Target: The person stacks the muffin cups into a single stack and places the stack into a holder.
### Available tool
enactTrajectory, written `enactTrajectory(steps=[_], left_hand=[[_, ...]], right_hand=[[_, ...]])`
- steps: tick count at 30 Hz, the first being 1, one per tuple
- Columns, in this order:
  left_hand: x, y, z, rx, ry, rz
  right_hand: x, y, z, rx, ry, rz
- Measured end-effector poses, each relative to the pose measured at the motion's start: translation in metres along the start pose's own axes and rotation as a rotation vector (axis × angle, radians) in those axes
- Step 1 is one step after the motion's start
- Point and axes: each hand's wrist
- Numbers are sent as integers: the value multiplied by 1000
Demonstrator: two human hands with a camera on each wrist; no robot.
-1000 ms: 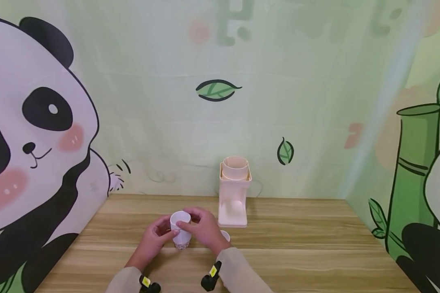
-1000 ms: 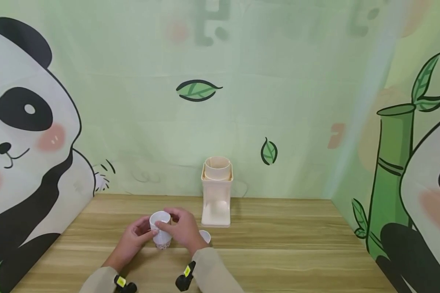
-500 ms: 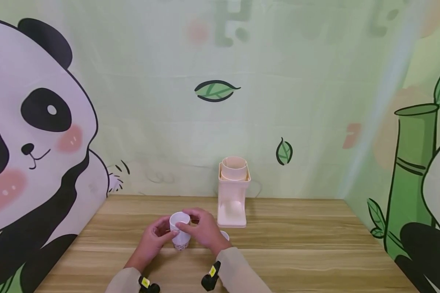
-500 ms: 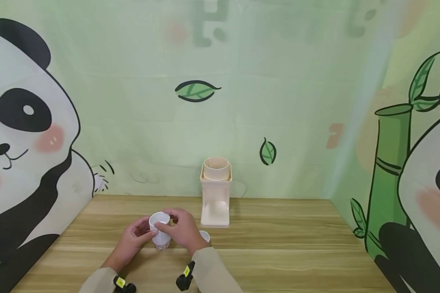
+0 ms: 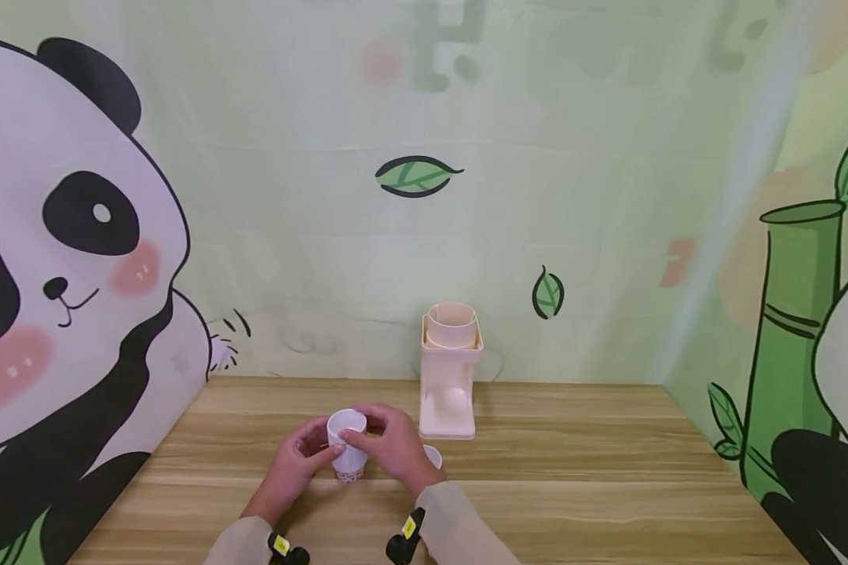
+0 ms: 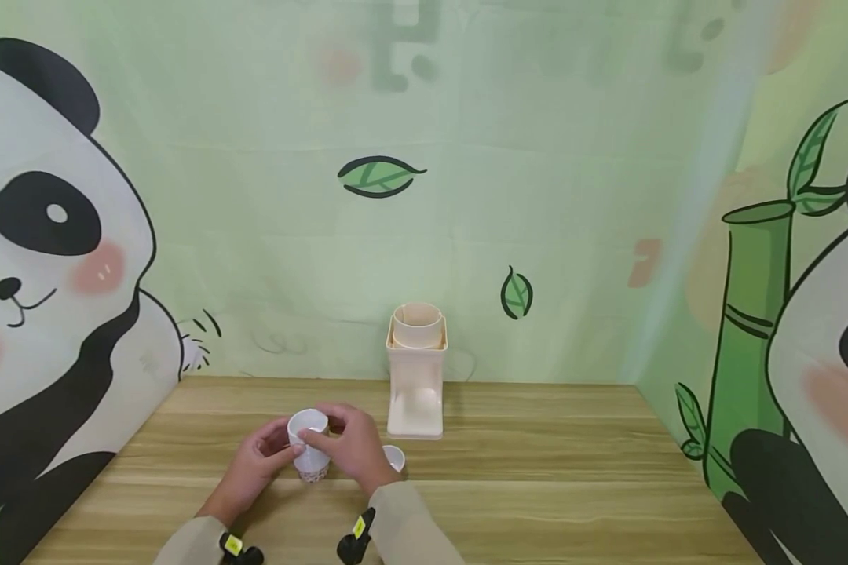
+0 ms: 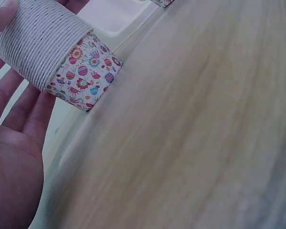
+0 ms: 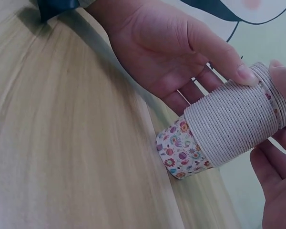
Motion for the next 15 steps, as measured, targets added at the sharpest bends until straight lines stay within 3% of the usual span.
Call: enactTrajectory(steps=[15], left_hand=[[-1, 3, 1, -43, -12, 10]], right_hand=[[-14, 8, 4, -34, 18, 15]])
Point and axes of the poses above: each hand's wrist, its own z-axis away from the middle knuckle, its own x-axis out of the palm, y = z × x, and after that the axes turned 12 degrees about x, right-handed
